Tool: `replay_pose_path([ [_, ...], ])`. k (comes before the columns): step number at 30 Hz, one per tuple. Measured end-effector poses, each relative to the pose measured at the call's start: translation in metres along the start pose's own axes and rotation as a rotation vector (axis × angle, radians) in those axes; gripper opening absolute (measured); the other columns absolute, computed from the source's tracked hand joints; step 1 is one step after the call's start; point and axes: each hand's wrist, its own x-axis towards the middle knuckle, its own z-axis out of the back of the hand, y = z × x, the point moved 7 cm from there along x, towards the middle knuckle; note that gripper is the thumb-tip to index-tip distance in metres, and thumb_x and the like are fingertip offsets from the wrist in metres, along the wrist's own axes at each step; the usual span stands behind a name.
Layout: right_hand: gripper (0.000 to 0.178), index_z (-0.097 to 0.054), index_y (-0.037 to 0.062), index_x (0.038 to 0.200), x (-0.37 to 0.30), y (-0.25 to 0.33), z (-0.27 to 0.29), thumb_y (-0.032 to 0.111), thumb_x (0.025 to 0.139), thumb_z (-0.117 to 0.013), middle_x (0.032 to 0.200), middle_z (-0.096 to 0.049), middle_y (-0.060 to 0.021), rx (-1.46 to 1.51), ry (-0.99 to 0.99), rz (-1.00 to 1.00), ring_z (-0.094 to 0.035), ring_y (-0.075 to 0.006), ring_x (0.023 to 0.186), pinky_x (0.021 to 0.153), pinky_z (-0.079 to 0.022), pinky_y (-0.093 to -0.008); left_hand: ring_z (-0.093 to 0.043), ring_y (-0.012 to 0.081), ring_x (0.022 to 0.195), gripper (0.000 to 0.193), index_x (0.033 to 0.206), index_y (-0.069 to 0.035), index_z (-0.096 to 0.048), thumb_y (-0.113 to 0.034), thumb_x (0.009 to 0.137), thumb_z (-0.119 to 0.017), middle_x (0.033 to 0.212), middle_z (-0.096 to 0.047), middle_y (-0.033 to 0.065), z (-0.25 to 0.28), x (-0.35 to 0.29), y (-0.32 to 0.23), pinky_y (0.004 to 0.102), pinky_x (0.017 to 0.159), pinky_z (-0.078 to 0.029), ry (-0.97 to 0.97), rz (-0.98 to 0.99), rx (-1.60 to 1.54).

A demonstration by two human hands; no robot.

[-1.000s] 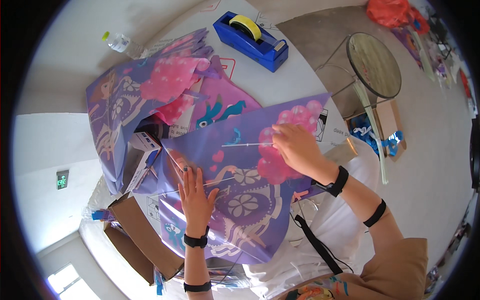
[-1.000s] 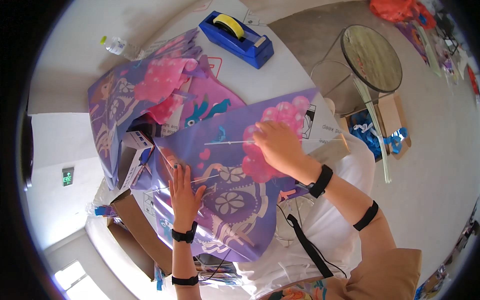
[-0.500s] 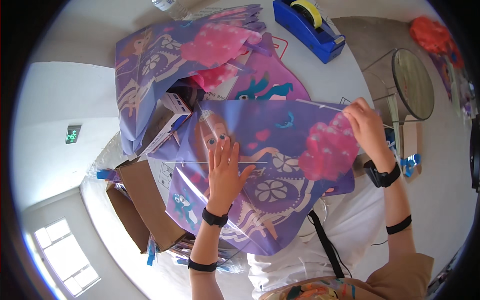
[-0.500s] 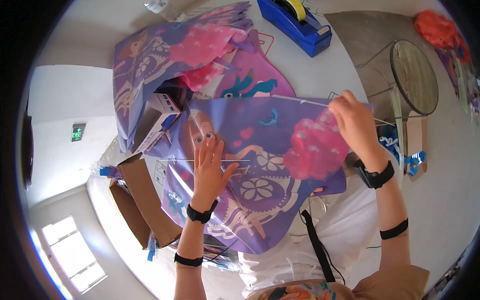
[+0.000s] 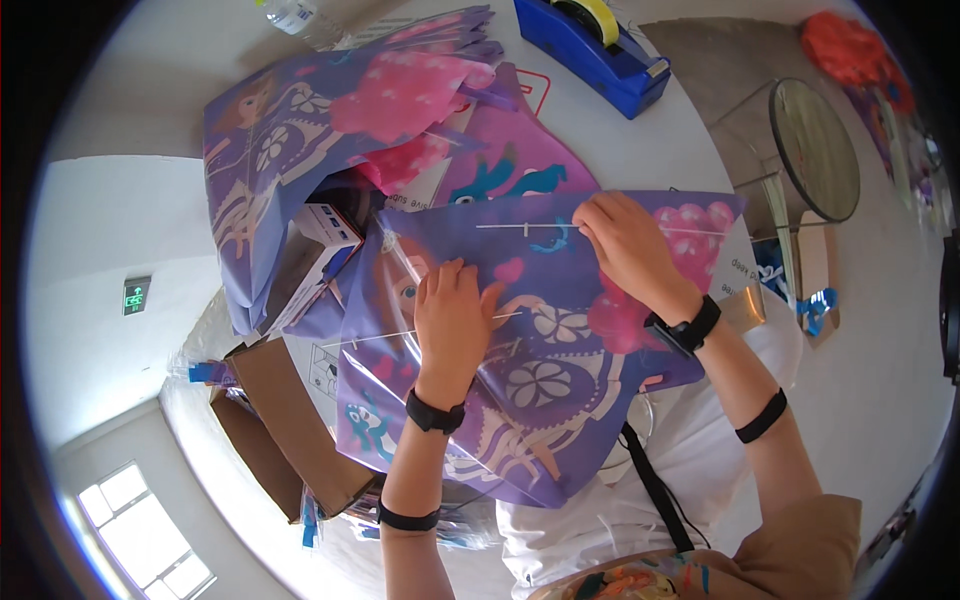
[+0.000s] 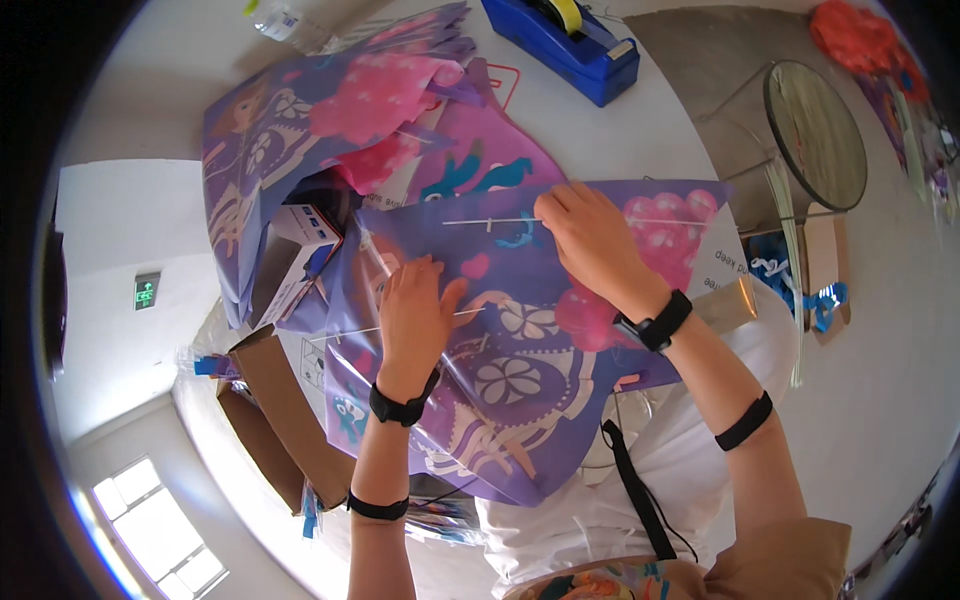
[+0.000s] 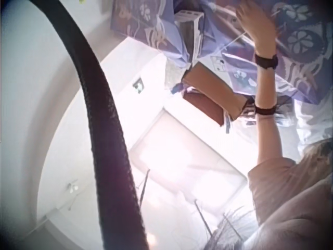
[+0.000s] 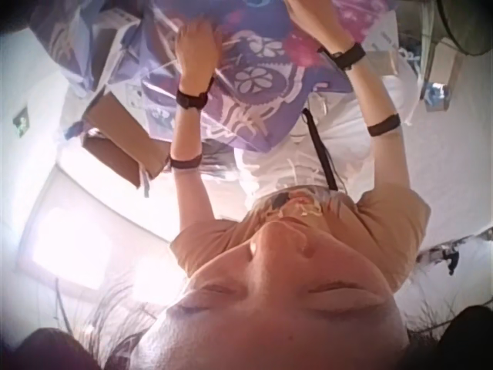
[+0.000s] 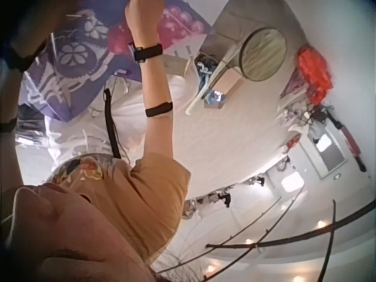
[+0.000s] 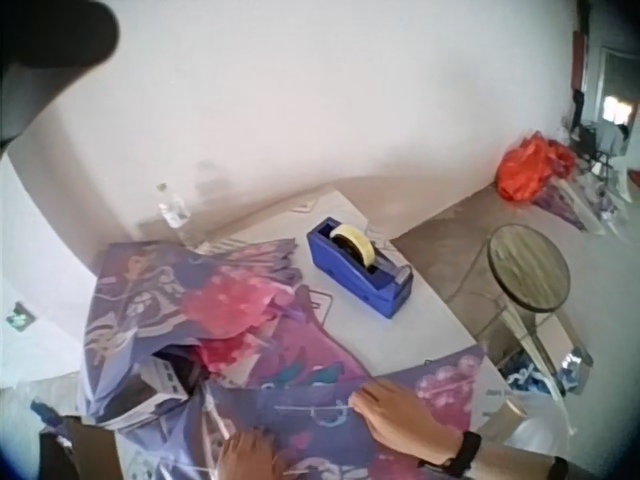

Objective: Assembling kites by attaching plastic support rods and using adhesive tape to secure parts.

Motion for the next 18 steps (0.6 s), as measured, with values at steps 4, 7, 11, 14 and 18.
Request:
replay_pose_path([
  [4,0.016,-0.055,0.0048,0.085,0.01,-0.003,-0.006,-0.007,0.074,-0.058,0.082,-0.053,-0.0085,-0.015,-0.009,0.022,-0.055,-0.0288,0.084,0.074,-0.045,-0.0395,-0.058,0.0345,0.105,0.054,0.135,-0.002,-0.048,-0.014,0.085,-0.066,0.12,-0.055,0.0162,0.001,0.023,-0.003,0.0444,0.086,-0.05,-0.037,0.126,-0.206],
  [7,0.013,-0.055,0.0048,0.083,0.013,-0.003,-0.011,-0.005,0.076,-0.059,0.081,-0.053,-0.0084,-0.014,-0.032,0.035,-0.055,-0.0289,0.084,0.073,-0.045,-0.0395,-0.056,0.0332,0.106,0.056,0.137,-0.004,-0.046,-0.009,0.085,-0.065,0.117,-0.054,0.0147,-0.002,0.027,-0.007,0.0418,0.08,-0.053,-0.15,0.068,-0.171],
  [11,0.011,-0.056,0.0054,0.085,0.017,-0.014,-0.011,-0.002,0.079,-0.062,0.081,-0.054,-0.0081,0.055,-0.084,-0.044,-0.055,-0.0294,0.083,0.072,-0.046,-0.0402,-0.053,0.0314,0.106,0.056,0.138,-0.007,-0.048,-0.01,0.085,-0.064,0.116,-0.053,0.0125,-0.006,0.032,-0.012,0.0414,0.08,-0.054,-0.112,0.111,-0.075],
  [14,0.011,-0.057,0.0058,0.085,0.02,-0.019,-0.01,-0.001,0.08,-0.064,0.082,-0.055,-0.008,0.074,-0.113,-0.052,-0.055,-0.03,0.083,0.071,-0.046,-0.0406,-0.052,0.0305,0.105,0.055,0.138,-0.01,-0.05,-0.011,0.085,-0.064,0.114,-0.052,0.0121,-0.008,0.036,-0.016,0.0406,0.081,-0.053,-0.115,0.121,-0.013],
  [18,0.012,-0.057,0.0055,0.084,0.021,-0.021,-0.012,-0.002,0.079,-0.064,0.083,-0.056,-0.0086,0.093,-0.119,-0.049,-0.055,-0.0306,0.083,0.072,-0.045,-0.0412,-0.051,0.0291,0.102,0.054,0.139,-0.013,-0.051,-0.015,0.086,-0.063,0.111,-0.051,0.0126,-0.007,0.039,-0.015,0.0386,0.079,-0.051,-0.138,0.107,0.078],
])
